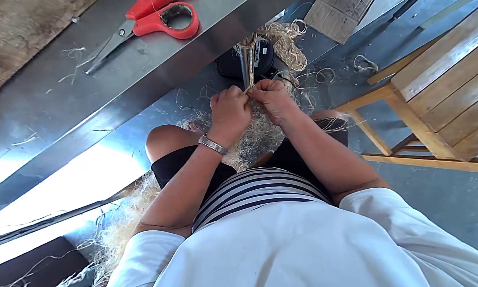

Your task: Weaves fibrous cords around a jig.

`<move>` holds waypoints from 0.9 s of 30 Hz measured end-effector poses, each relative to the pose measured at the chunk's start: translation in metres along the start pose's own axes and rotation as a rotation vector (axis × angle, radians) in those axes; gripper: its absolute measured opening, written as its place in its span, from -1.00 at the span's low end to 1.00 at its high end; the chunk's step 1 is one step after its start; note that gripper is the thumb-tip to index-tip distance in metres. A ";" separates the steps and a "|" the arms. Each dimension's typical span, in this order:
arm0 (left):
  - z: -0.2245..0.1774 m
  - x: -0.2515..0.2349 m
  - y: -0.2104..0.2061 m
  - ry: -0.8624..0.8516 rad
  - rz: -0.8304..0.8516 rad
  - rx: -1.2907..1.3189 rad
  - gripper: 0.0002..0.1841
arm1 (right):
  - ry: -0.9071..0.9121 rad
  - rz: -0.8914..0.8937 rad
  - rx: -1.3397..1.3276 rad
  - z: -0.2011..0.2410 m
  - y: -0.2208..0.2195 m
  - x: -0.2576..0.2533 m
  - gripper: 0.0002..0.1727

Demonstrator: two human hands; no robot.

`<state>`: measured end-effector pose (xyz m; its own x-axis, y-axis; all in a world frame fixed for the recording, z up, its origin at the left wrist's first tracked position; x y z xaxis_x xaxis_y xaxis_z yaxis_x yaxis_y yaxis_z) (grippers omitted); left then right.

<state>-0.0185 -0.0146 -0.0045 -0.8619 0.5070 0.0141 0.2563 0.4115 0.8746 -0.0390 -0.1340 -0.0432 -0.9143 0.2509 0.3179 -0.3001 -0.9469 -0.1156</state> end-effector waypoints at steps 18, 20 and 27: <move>0.219 0.205 0.204 0.516 -0.266 0.387 -0.79 | -0.029 0.250 -0.052 0.015 0.014 0.004 -0.79; 0.222 0.214 0.215 0.588 -0.190 -0.253 -0.70 | 0.000 0.248 0.006 0.015 0.012 0.004 -0.79; 0.011 0.105 0.150 -0.204 -0.157 -0.053 -0.53 | 0.091 0.254 0.094 0.017 0.010 0.008 -0.82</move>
<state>-0.0660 0.1092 0.1223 -0.7821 0.5841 -0.2171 0.0984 0.4598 0.8826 -0.0446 -0.1451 -0.0256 -0.9790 0.0159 0.2033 -0.0352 -0.9951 -0.0921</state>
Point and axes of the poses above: each hand's wrist, its own x-axis away from the middle knuckle, its own y-axis out of the back of the hand, z = x × y, the point moved 6 cm from there along -x, towards the middle knuckle, and after that the axes turned 7 degrees about -z, right-handed, at the moved point
